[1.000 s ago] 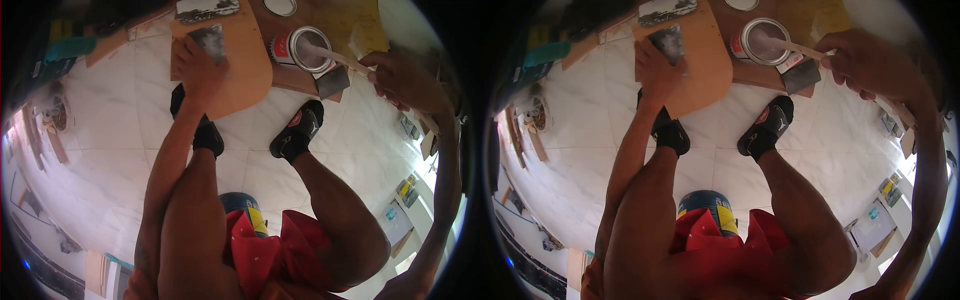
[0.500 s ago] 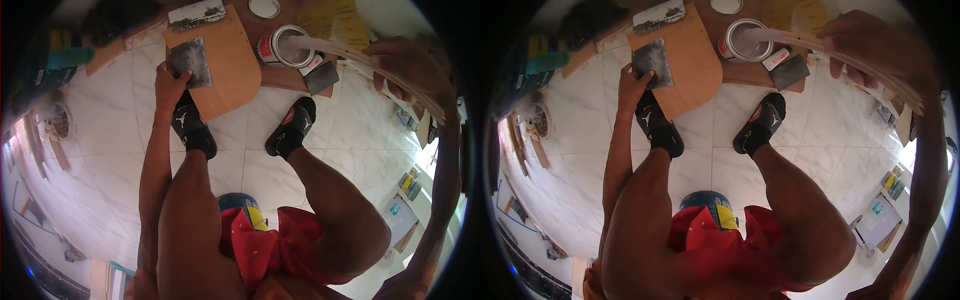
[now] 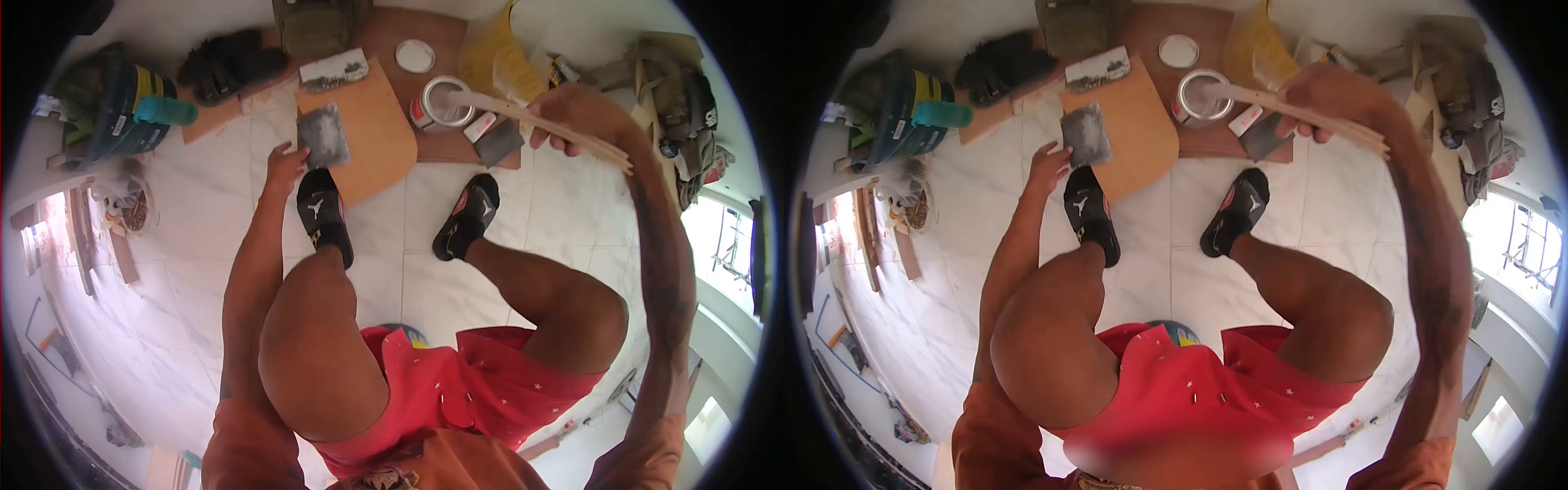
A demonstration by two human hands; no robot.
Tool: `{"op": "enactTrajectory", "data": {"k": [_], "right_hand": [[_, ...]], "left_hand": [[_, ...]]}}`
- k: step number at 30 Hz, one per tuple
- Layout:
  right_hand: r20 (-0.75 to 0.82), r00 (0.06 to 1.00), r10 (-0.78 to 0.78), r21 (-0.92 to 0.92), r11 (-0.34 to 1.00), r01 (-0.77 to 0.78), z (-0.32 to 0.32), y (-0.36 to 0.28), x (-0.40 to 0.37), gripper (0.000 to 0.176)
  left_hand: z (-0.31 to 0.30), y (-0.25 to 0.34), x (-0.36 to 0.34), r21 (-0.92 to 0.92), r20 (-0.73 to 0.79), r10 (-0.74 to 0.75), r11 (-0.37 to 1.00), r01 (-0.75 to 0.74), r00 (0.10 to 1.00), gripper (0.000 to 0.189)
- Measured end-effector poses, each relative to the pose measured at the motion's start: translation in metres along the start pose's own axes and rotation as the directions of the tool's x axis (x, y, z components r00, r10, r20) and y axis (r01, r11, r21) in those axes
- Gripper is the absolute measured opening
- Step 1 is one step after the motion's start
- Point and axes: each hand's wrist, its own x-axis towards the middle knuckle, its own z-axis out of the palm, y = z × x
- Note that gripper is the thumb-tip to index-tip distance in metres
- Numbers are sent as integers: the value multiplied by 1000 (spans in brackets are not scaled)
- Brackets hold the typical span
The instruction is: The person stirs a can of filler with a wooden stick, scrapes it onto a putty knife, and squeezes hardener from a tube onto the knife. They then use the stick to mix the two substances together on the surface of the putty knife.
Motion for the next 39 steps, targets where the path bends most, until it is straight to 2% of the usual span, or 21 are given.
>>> {"op": "enactTrajectory", "data": {"k": [5, 11, 15, 18, 22, 24, 27, 33, 36, 39], "right_hand": [[34, 998, -44, 149, 988, 38, 7, 6, -1, 33], [46, 998, -43, 265, 964, 30, 18, 17, 5, 32], [43, 999, 1, 341, 940, -16, 22, 20, -1, 32], [27, 999, 28, 434, 900, -37, 21, 28, 1, 32], [8, 998, 61, 523, 850, -56, 18, 29, 0, 32], [-10, 999, 46, 509, 860, -35, 17, 32, -3, 32], [-2, 999, 50, 524, 851, -41, 17, 32, -8, 31], [10, 1000, 18, 643, 766, -21, 9, 40, -14, 31], [17, 1000, -4, 651, 759, -8, 8, 43, -17, 31], [50, 999, -16, 672, 740, -22, 8, 45, -18, 30]], "left_hand": [[-7, -7, 9, 14, -69, -10, 1000, 11, 998, 76], [-22, -18, 17, -135, -102, -74, 989, 60, 992, 67], [-18, -11, 3, -68, 23, -98, 993, 99, 995, 62], [-12, -10, -1, -59, 127, -50, 997, 57, 991, 60], [-3, -9, 3, -73, 142, -9, 997, 20, 990, 63], [-5, -8, 3, -99, 154, 9, 995, 6, 988, 67], [-5, -6, 4, -43, 92, -19, 999, 23, 996, 73], [1, -6, 0, 57, 62, -69, 996, 66, 996, 83], [4, -3, -7, 59, 22, -50, 997, 49, 998, 93], [4, 9, -22, 184, -100, 6, 983, 12, 995, 97]]}}
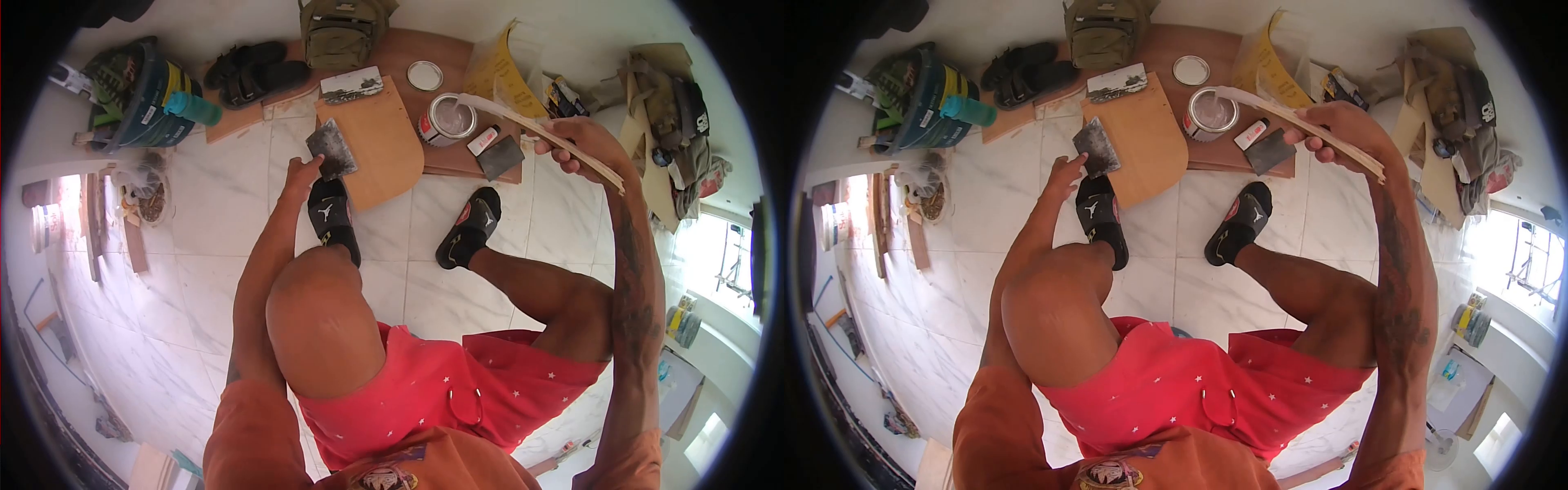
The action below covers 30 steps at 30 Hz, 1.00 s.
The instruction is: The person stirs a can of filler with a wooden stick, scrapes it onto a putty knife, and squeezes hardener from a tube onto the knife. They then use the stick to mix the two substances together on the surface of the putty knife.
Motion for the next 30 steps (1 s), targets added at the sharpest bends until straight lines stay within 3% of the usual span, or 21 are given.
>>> {"op": "enactTrajectory", "data": {"k": [4, 8, 10, 12, 15, 16, 18, 20, 22, 24, 27, 30], "right_hand": [[34, 999, 5, 118, 993, -9, -4, 9, 4, 29], [87, 996, -4, 250, 968, -18, 3, 24, 2, 28], [137, 990, -22, 349, 937, -28, 6, 41, 9, 26], [94, 995, -32, 442, 897, -13, 20, 59, 11, 24], [142, 987, -73, 574, 818, -22, 34, 86, 20, 20], [226, 969, -101, 615, 786, -61, 35, 95, 23, 20], [144, 987, -76, 672, 739, -41, 44, 110, 28, 17], [152, 984, -95, 743, 668, -50, 51, 126, 35, 17], [179, 977, -118, 800, 596, -75, 50, 141, 46, 17], [230, 963, -137, 849, 512, -130, 53, 156, 50, 17], [238, 950, -200, 900, 414, -138, 63, 169, 50, 29], [241, 933, -266, 924, 358, -137, 74, 173, 48, 36]], "left_hand": [[-24, 65, -62, 42, 22, 235, 971, -235, 972, 94], [-60, 151, -138, 174, 186, 555, 794, -583, 811, 74], [-69, 198, -202, 205, 264, 601, 729, -653, 754, 65], [-69, 229, -264, 239, 329, 634, 661, -712, 700, 55], [-57, 245, -339, 300, 428, 648, 556, -775, 630, 45], [-51, 242, -356, 323, 474, 641, 512, -796, 604, 44], [-30, 223, -373, 264, 595, 668, 364, -893, 448, 44], [-4, 178, -378, 308, 605, 752, 83, -948, 263, 44], [21, 154, -366, 320, 809, 463, 171, -932, 363, 38], [34, 130, -367, 492, 857, 212, -69, -868, 469, 29], [44, 104, -358, 475, 880, 110, -155, -866, 463, 23], [52, 95, -354, 435, 894, 166, -108, -894, 415, 22]]}}
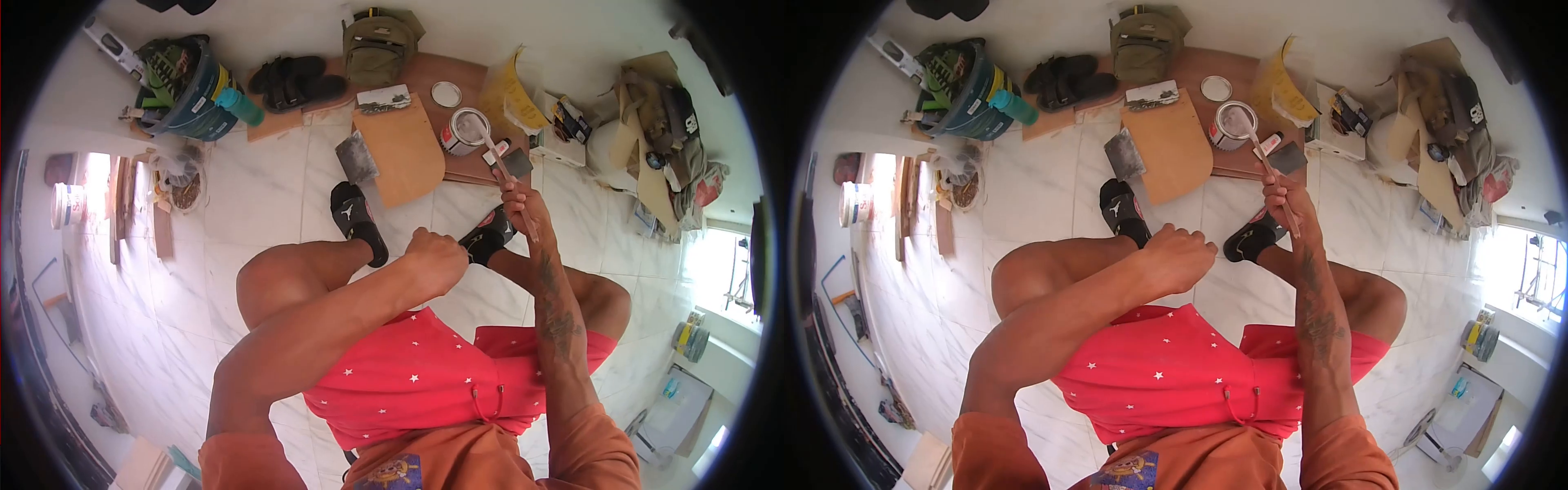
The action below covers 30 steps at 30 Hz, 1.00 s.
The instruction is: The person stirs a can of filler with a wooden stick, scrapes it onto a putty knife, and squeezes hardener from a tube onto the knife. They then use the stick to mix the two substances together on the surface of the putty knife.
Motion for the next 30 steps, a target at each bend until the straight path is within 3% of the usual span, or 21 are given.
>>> {"op": "enactTrajectory", "data": {"k": [3, 9, 19, 30], "right_hand": [[74, 997, 2, 44, 999, -5, -8, 6, 1, 38], [194, 981, -21, 84, 996, 5, -10, 15, -10, 45], [282, 959, -30, 203, 979, -29, -18, 16, -19, 47], [372, 928, -35, 185, 982, -37, -6, 9, -24, 47]], "left_hand": [[0, 3, 6, 28, -98, -3, 1000, 6, 995, 19], [-5, 1, 7, 47, -127, -6, 999, 12, 992, 19], [-9, 5, 12, 6, -70, -13, 1000, 14, 997, 18], [-7, 5, 17, 10, -34, -22, 1000, 22, 999, 22]]}}
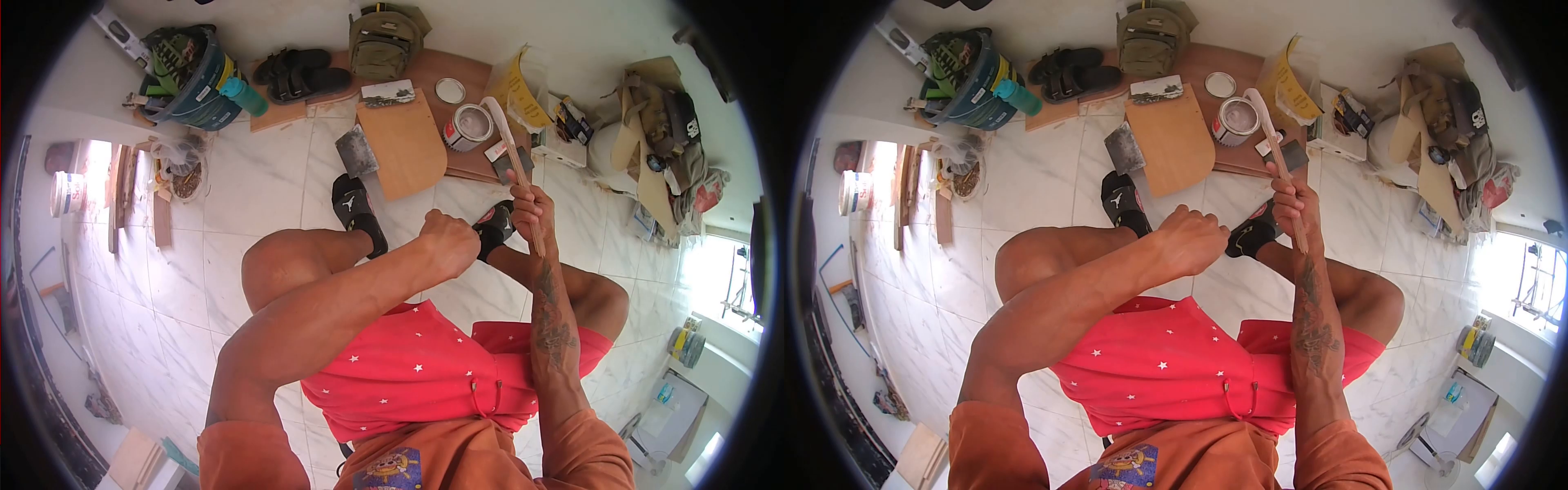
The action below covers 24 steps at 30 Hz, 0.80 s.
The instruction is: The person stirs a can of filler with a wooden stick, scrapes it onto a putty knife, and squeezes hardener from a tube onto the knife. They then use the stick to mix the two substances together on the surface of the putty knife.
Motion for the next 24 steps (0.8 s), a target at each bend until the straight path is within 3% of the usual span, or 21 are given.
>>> {"op": "enactTrajectory", "data": {"k": [24], "right_hand": [[-86, 996, -5, -32, 999, 2, 0, -2, -3, 47]], "left_hand": [[-17, -2, -4, -20, 64, -43, 999, 44, 997, 24]]}}
